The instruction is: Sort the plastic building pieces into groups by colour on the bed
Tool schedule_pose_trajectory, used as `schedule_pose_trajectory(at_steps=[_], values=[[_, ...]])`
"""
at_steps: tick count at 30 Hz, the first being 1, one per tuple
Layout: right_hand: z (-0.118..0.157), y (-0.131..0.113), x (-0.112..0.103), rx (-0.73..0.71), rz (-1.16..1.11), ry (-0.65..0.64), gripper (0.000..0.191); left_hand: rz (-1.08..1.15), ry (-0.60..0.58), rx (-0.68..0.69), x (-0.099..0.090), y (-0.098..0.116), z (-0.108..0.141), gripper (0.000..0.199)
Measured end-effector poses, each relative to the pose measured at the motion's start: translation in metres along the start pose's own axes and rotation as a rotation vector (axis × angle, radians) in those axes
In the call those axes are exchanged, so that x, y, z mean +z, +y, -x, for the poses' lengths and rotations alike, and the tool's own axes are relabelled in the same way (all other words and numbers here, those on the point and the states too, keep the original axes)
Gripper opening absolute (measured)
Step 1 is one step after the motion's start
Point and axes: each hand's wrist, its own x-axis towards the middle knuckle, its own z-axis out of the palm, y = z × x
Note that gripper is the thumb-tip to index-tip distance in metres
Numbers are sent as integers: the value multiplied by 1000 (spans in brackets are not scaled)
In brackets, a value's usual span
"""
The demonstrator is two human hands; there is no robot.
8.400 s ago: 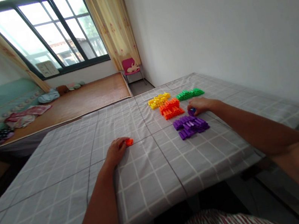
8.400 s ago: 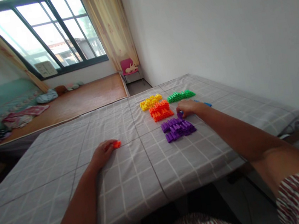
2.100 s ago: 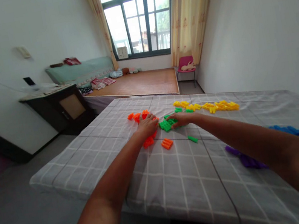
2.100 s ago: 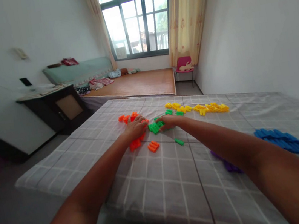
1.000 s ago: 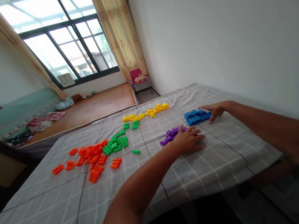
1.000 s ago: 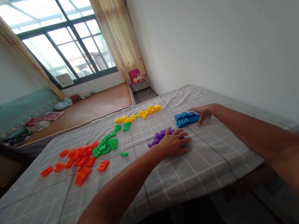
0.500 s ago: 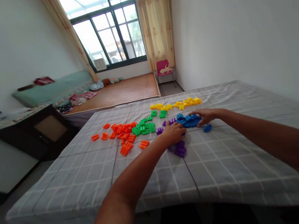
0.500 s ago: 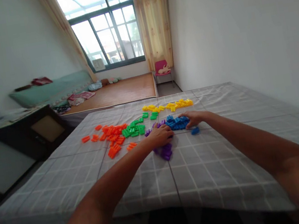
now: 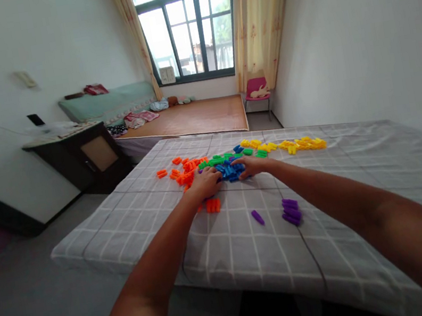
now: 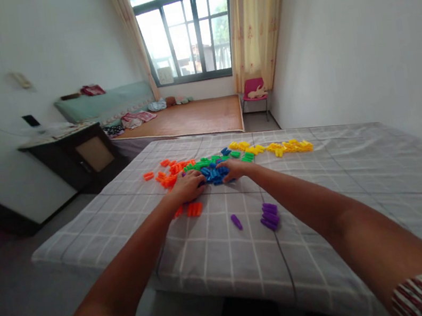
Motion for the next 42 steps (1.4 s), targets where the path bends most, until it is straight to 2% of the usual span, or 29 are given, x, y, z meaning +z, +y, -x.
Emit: schedule_pose_trajectory(at_steps=[3, 5, 8, 10, 13, 16, 18, 20, 22, 25, 28, 30, 32, 35, 37, 39, 42], values=[[-22, -24, 7, -2, -140, 93, 67, 17, 63, -127, -3, -20, 10, 26], [-32, -41, 10, -33, -325, 153, 63, 31, 114, -232, -5, -33, 14, 28], [-39, -64, 8, -135, -696, 130, 63, 27, 165, -419, -7, -53, 19, 30], [-38, -71, 4, -208, -845, 103, 63, 4, 185, -545, -7, -68, 24, 30], [-23, -56, -7, -245, -810, 151, 58, 3, 204, -654, -6, -85, 31, 33], [10, -7, -28, -206, -572, 289, 50, 19, 295, -601, -8, -84, 25, 37], [41, 42, -48, -160, -403, 384, 49, 42, 377, -445, -11, -65, 11, 36], [77, 97, -70, -51, -294, 458, 51, 100, 420, -208, -14, -29, -8, 35], [113, 153, -93, 120, -216, 504, 57, 183, 400, 51, -18, 21, -27, 33], [153, 224, -121, 360, -127, 474, 74, 278, 309, 382, -18, 106, -52, 34], [169, 268, -135, 458, 16, 385, 86, 291, 144, 633, -10, 184, -70, 40], [165, 282, -138, 473, 91, 304, 90, 243, 72, 772, 1, 225, -81, 41], [153, 288, -137, 479, 123, 227, 95, 172, 28, 870, 14, 257, -94, 40], [128, 289, -133, 504, 103, 139, 101, 87, 11, 925, 31, 282, -117, 36], [111, 287, -130, 517, 58, 65, 102, 62, 37, 904, 38, 283, -131, 33], [94, 281, -126, 476, 49, 4, 101, 50, 46, 853, 38, 273, -141, 31], [70, 262, -118, 344, 121, -12, 98, 29, 13, 752, 32, 241, -142, 30]])
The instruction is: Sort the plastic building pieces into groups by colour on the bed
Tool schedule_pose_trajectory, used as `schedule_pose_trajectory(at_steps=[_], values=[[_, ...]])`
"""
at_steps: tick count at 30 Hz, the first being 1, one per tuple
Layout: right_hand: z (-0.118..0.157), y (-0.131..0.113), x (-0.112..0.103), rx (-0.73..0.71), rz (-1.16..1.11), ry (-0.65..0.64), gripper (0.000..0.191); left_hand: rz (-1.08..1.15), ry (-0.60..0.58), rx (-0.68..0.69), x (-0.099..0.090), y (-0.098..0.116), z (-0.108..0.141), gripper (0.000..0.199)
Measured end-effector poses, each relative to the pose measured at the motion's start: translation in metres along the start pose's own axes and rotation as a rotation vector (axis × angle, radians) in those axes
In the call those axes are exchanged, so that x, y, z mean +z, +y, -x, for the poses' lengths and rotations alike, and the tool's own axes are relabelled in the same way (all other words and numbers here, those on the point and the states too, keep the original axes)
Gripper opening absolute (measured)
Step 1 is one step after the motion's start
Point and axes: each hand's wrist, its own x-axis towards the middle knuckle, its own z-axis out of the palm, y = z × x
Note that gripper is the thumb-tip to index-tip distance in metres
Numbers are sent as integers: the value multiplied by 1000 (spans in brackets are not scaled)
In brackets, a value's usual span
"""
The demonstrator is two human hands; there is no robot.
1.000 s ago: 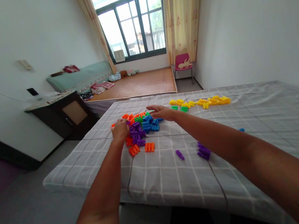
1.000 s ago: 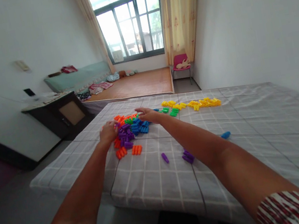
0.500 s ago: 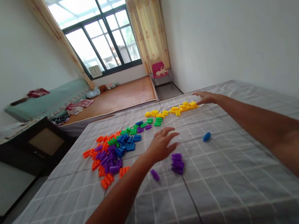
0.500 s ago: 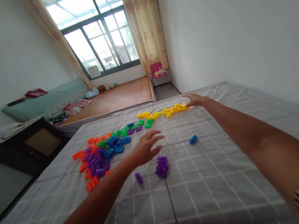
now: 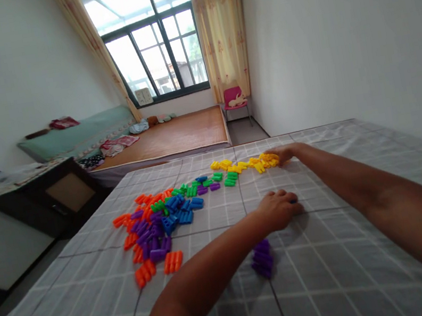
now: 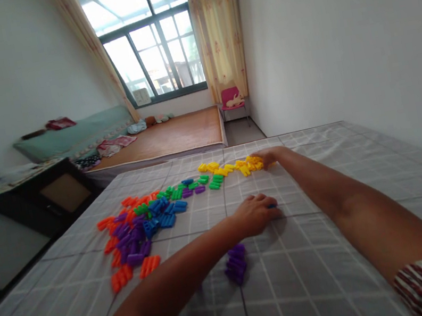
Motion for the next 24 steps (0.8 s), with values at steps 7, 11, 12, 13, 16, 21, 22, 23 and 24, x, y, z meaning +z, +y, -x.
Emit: schedule_pose_trajectory(at_steps=[7, 11, 12, 13, 16, 21, 22, 23, 24], values=[[-14, -106, 24, -378, 18, 21, 83, 34, -83, -230, -23, -28, 103, 29], [-15, -180, 46, -465, 25, 68, 78, 157, -2, -250, -30, -5, 149, 38], [-16, -197, 51, -467, 16, 75, 78, 179, 16, -220, -30, 3, 156, 43], [-17, -214, 55, -465, 6, 83, 77, 192, 25, -183, -30, 11, 162, 49], [-20, -260, 66, -476, -17, 83, 73, 181, 29, -129, -26, 28, 171, 56], [-21, -327, 74, -529, -163, 15, 72, 73, 19, -226, -24, 22, 185, 54], [-20, -339, 73, -544, -216, 4, 72, 40, 19, -261, -25, 16, 189, 51], [-19, -349, 72, -574, -279, -8, 72, 4, 24, -304, -27, 10, 194, 45], [-18, -356, 68, -612, -351, -18, 71, -31, 35, -355, -29, 2, 200, 37]])
